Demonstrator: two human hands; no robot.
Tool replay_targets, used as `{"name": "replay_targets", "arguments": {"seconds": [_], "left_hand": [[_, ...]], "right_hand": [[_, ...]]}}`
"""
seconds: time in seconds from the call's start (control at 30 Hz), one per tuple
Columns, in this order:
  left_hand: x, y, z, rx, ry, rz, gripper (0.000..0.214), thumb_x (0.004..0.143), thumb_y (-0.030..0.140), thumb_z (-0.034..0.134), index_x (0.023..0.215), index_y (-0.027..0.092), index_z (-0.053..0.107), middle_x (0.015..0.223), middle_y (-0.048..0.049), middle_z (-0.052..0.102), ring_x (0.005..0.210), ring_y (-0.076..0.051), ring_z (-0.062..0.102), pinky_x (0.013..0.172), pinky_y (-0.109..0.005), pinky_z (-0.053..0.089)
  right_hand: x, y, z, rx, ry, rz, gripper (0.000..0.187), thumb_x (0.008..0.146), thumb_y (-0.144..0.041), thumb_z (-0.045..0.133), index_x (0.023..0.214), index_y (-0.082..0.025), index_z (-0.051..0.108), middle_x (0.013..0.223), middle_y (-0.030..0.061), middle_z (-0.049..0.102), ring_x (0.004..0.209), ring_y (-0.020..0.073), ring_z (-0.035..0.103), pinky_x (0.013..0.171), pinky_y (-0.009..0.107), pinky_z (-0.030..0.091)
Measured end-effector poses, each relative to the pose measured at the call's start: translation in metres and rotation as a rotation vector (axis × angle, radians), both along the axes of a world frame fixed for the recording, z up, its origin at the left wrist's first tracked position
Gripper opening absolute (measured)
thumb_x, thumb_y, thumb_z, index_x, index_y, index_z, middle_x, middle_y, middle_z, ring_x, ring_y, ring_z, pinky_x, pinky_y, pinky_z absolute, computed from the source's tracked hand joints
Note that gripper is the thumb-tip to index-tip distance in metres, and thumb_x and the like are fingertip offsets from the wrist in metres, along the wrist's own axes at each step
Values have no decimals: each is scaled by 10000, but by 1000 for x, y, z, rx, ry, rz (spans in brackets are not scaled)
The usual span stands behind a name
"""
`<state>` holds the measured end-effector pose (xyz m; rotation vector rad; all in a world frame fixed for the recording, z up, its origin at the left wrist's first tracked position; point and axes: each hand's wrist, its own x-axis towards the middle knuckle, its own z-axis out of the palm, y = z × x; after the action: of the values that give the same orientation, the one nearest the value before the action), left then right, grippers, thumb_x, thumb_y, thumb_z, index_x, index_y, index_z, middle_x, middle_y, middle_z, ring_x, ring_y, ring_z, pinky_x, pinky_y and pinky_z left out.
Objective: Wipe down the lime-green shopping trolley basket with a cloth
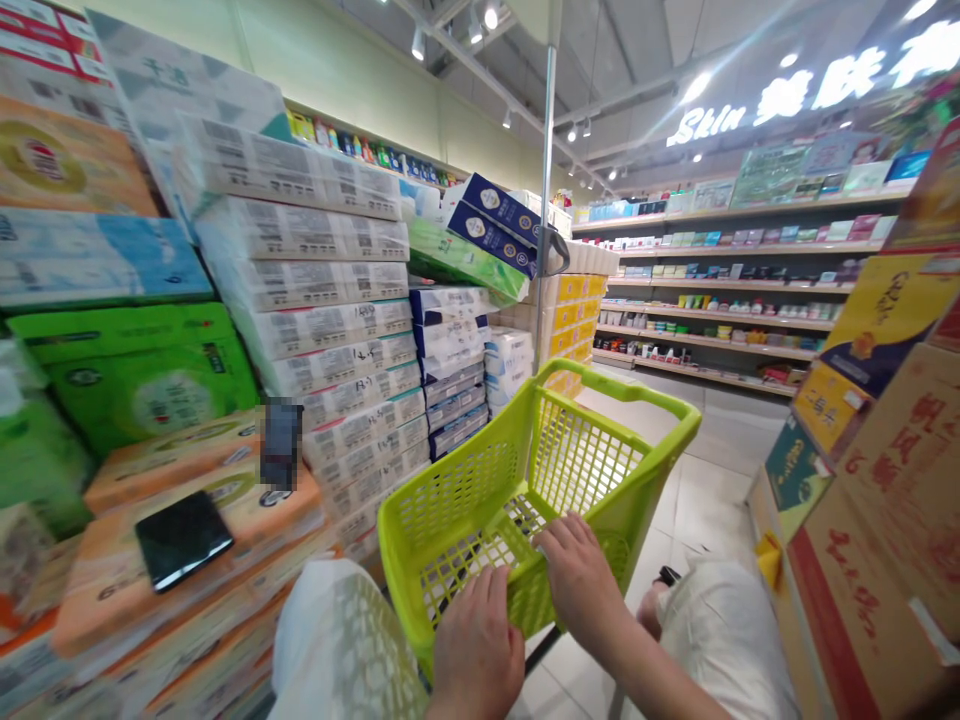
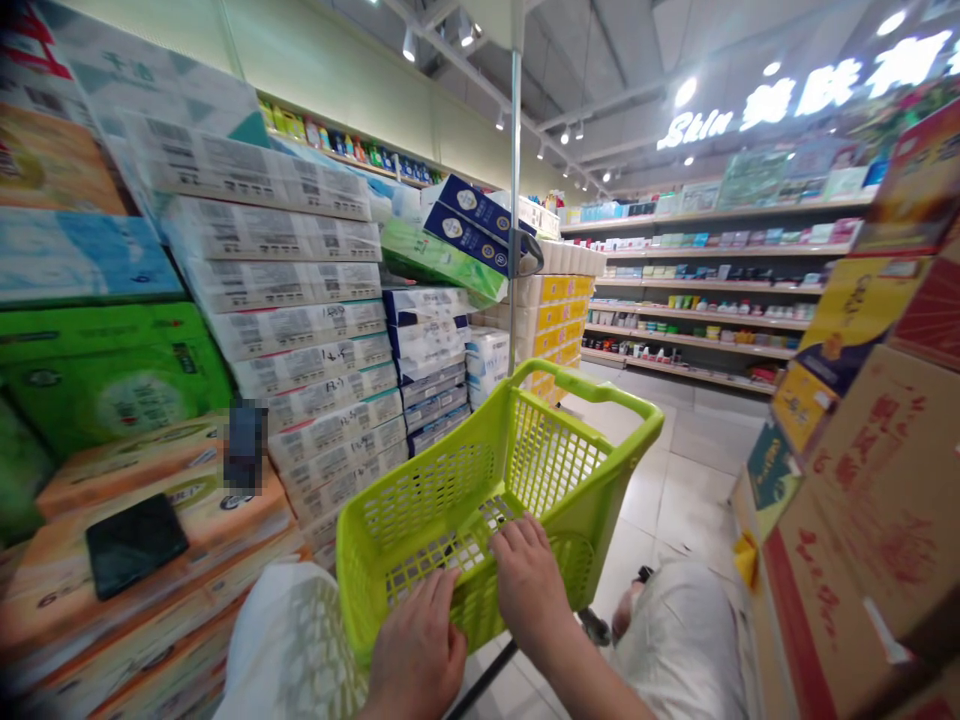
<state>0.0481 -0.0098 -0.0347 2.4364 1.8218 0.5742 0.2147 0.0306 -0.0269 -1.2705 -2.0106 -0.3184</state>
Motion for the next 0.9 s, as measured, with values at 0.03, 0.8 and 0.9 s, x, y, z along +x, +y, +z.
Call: {"name": "replay_targets", "arguments": {"seconds": [0.03, 0.8, 0.9], "left_hand": [[0, 0, 0, -7, -2, 1, 549, 729, 151, 437, 1271, 166, 522, 1234, -86, 612, 1159, -234, 534, 1038, -369, 392], [-7, 4, -8, 54, 42, -5, 538, 752, 147, 440, 1285, 172, 512, 1250, -80, 615, 1157, -214, 548, 1015, -344, 411], [-6, 6, -8, 40, 36, 6, 530, 751, 150, 441, 1274, 165, 522, 1257, -87, 612, 1168, -226, 542, 1026, -362, 405]], "right_hand": [[-8, -3, -3, 9, 0, 43, 225, 779, -29, 500, 831, -215, 614, 814, 21, 605, 861, 184, 522, 1038, 359, 313], [17, 8, 9, -34, -53, -40, 260, 760, -5, 499, 833, -214, 636, 812, 28, 612, 866, 194, 530, 1020, 374, 349], [1, 3, 2, -24, -28, 10, 234, 769, -24, 512, 841, -213, 629, 825, 26, 615, 872, 187, 532, 1041, 371, 329]]}}
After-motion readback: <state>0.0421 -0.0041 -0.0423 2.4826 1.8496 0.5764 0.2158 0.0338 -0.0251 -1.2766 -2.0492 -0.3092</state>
